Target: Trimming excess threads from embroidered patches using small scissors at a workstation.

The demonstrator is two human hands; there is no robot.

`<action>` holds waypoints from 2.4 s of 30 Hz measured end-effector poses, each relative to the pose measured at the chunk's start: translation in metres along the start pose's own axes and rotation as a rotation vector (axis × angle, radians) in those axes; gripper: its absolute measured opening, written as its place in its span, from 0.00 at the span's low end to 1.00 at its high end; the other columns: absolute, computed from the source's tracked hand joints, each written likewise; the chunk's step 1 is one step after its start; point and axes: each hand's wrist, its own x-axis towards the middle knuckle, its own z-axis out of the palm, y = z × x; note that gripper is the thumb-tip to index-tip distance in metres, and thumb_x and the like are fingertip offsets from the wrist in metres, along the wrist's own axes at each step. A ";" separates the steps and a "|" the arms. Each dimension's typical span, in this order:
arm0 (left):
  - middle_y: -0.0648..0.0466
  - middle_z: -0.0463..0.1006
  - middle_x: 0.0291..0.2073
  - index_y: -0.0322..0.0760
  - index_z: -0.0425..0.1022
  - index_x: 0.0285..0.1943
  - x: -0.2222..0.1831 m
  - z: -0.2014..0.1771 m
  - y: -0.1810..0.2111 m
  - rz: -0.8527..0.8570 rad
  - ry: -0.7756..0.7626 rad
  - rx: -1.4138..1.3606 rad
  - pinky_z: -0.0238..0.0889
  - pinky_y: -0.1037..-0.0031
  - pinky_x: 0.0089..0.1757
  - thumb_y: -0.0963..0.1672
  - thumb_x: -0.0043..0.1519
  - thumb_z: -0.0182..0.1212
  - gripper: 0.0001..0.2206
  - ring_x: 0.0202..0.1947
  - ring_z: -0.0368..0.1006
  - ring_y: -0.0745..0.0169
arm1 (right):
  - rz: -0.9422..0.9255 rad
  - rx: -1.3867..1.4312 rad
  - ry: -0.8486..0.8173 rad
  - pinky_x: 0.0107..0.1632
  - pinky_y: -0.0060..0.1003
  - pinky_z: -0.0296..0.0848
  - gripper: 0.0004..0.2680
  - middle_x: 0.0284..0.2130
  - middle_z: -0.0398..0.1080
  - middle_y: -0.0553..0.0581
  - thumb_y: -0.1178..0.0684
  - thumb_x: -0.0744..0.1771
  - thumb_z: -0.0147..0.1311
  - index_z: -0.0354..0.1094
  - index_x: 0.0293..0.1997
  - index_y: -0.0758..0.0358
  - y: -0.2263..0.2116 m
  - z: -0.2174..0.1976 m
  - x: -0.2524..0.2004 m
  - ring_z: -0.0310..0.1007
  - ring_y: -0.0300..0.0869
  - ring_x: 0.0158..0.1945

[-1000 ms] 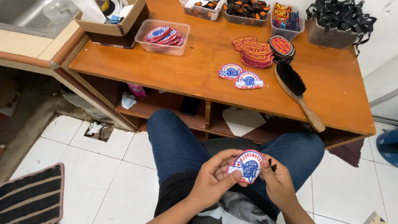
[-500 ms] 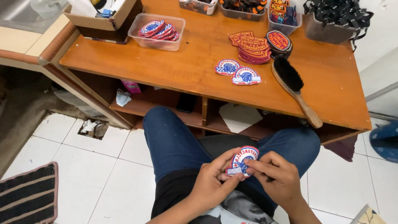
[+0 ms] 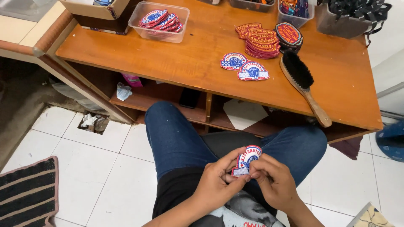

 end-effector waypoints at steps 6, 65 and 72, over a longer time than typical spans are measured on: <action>0.59 0.83 0.40 0.37 0.67 0.73 -0.002 0.002 -0.004 0.008 0.027 0.029 0.61 0.90 0.32 0.37 0.62 0.65 0.27 0.25 0.66 0.88 | 0.050 0.172 0.048 0.32 0.30 0.60 0.10 0.26 0.69 0.49 0.47 0.68 0.53 0.73 0.31 0.59 0.001 -0.005 -0.002 0.62 0.35 0.27; 0.60 0.85 0.37 0.38 0.75 0.60 -0.002 0.002 0.012 0.024 -0.002 0.152 0.61 0.82 0.29 0.38 0.57 0.58 0.20 0.23 0.63 0.78 | -0.454 -0.452 0.015 0.39 0.35 0.73 0.10 0.44 0.77 0.57 0.54 0.68 0.56 0.71 0.52 0.66 -0.027 -0.022 0.015 0.74 0.45 0.34; 0.64 0.82 0.34 0.38 0.76 0.63 -0.004 0.002 0.001 0.045 0.043 0.206 0.65 0.81 0.30 0.38 0.58 0.61 0.21 0.22 0.65 0.78 | -0.411 -0.434 0.061 0.42 0.36 0.73 0.11 0.45 0.76 0.56 0.53 0.68 0.56 0.72 0.55 0.66 -0.014 -0.015 0.009 0.74 0.46 0.36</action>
